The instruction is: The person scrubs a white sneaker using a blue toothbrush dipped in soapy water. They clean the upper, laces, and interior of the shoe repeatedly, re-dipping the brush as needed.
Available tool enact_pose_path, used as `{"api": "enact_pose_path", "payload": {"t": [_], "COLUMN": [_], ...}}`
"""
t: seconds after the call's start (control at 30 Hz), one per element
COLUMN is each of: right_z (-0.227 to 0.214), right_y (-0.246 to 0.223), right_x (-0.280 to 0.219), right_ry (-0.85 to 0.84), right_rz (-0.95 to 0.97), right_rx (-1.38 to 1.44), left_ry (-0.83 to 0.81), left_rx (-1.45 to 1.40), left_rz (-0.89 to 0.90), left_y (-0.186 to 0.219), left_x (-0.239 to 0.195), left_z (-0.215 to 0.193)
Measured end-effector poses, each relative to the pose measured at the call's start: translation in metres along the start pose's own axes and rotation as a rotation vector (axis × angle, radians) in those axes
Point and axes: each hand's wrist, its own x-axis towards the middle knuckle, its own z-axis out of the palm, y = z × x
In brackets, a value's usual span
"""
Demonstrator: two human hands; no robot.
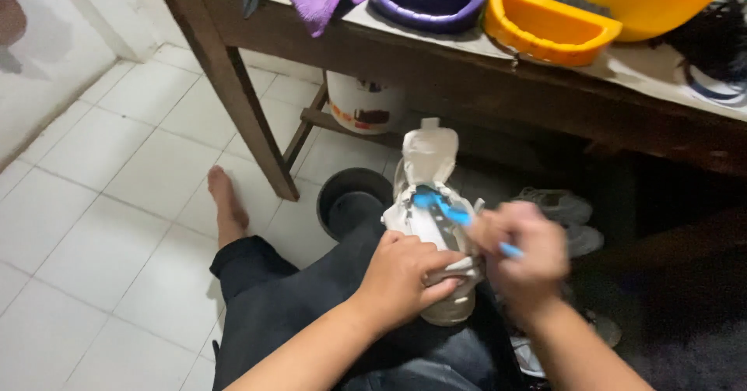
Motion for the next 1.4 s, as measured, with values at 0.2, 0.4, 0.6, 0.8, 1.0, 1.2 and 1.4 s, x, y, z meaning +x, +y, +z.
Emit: {"api": "enact_pose_path", "payload": {"t": [0.2,0.4,0.6,0.8,1.0,1.2,1.4], "right_z": [-0.010,0.002,-0.018,-0.002,-0.003,0.002,0.002], "right_y": [0.003,-0.016,0.028,0.017,-0.005,-0.008,0.017], "right_x": [-0.006,0.002,0.003,0.010,0.017,0.016,0.010], "right_ry": [-0.023,-0.027,-0.028,-0.066,-0.154,-0.075,0.019], "right_rz": [-0.055,-0.017,-0.174,-0.019,-0.035,0.037,-0.010], "right_rx": [0.126,0.056,-0.454,0.021,-0.191,0.126,0.059], "left_ry": [-0.024,-0.007,0.003,0.009,0.018,0.022,-0.017], "left_rx": [-0.016,-0.053,-0.028,-0.040,-0.030,-0.024,-0.041], "left_rz": [-0.030,-0.051,-0.048,-0.075,-0.065,-0.086,-0.088], "left_y": [-0.001,-0.005,-0.008,-0.012,-0.014,-0.014,-0.015], "left_x": [0.003,0.006,0.000,-0.003,-0.002,0.004,-0.002], "left_z": [-0.005,-0.008,-0.003,-0.005,-0.003,-0.008,-0.001]}}
